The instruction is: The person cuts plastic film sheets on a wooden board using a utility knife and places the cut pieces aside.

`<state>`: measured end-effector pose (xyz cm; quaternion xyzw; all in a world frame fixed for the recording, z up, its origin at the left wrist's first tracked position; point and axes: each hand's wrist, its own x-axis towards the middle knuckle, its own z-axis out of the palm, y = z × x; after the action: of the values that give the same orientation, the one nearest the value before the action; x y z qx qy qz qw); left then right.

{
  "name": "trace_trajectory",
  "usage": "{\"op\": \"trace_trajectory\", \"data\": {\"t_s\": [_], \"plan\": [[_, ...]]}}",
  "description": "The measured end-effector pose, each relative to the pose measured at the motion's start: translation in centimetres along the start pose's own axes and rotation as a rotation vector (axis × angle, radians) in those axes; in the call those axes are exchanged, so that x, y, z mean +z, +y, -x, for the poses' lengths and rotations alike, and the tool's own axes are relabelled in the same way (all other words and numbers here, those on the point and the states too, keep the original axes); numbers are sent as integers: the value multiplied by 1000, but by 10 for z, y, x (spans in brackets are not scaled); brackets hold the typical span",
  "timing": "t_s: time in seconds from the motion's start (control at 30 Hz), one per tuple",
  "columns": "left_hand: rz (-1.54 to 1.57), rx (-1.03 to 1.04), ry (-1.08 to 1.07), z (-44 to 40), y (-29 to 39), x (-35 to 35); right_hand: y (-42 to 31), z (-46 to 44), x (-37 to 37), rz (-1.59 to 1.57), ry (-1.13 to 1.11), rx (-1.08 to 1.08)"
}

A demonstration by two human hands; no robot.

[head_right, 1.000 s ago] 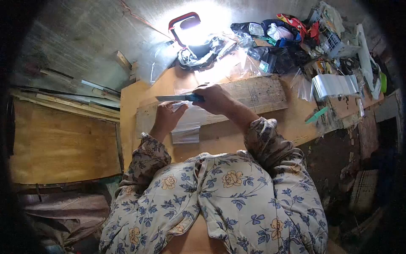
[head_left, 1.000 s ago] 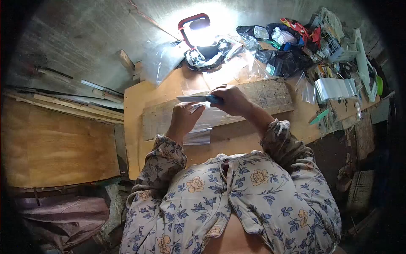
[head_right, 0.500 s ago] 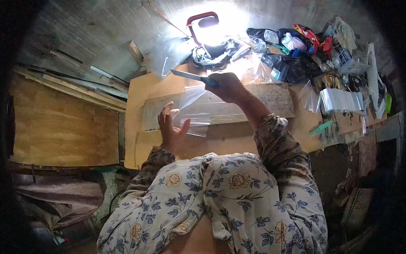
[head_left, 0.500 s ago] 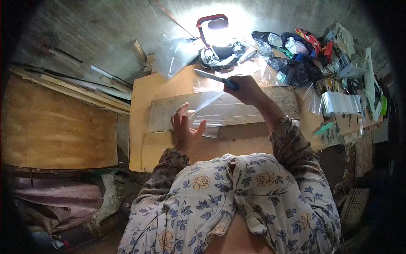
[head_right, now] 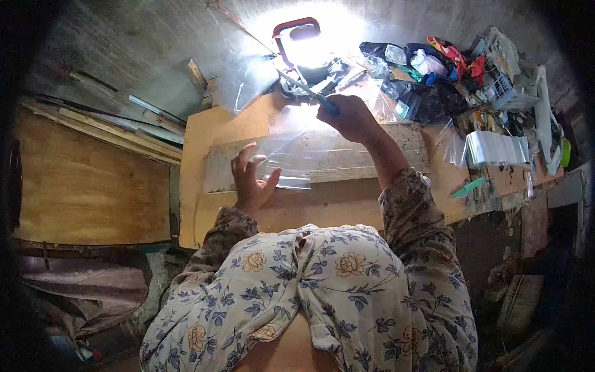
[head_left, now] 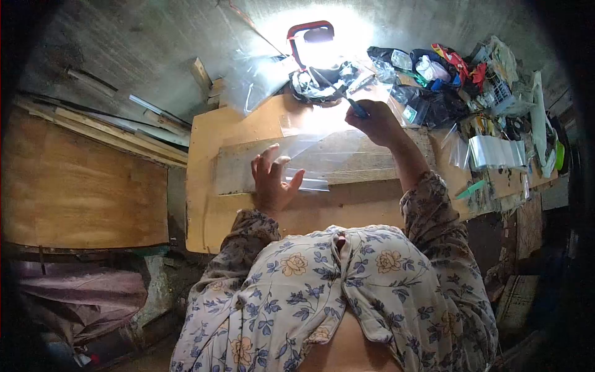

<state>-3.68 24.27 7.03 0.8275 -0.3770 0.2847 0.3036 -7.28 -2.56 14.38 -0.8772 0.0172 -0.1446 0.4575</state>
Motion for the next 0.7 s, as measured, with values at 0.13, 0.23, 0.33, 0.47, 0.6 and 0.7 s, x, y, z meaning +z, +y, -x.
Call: {"op": "trace_trajectory", "data": {"t_s": [0.13,0.23,0.33,0.47,0.6,0.7], "plan": [[-73,-31,-113,0,-1,11,-18,4,-11,113,-76,55],[3,-167,-124,-3,-2,23,-20,9,-12,99,-100,50],[21,-190,-170,-8,-2,28,-22,12,-16,116,-89,9],[128,-87,-200,-9,-2,26,-21,13,-19,110,-65,77],[295,-90,-299,-17,-6,2,18,19,-12,-15,-6,184],[331,-138,-490,-29,-13,-22,45,32,1,-240,42,254]]}}
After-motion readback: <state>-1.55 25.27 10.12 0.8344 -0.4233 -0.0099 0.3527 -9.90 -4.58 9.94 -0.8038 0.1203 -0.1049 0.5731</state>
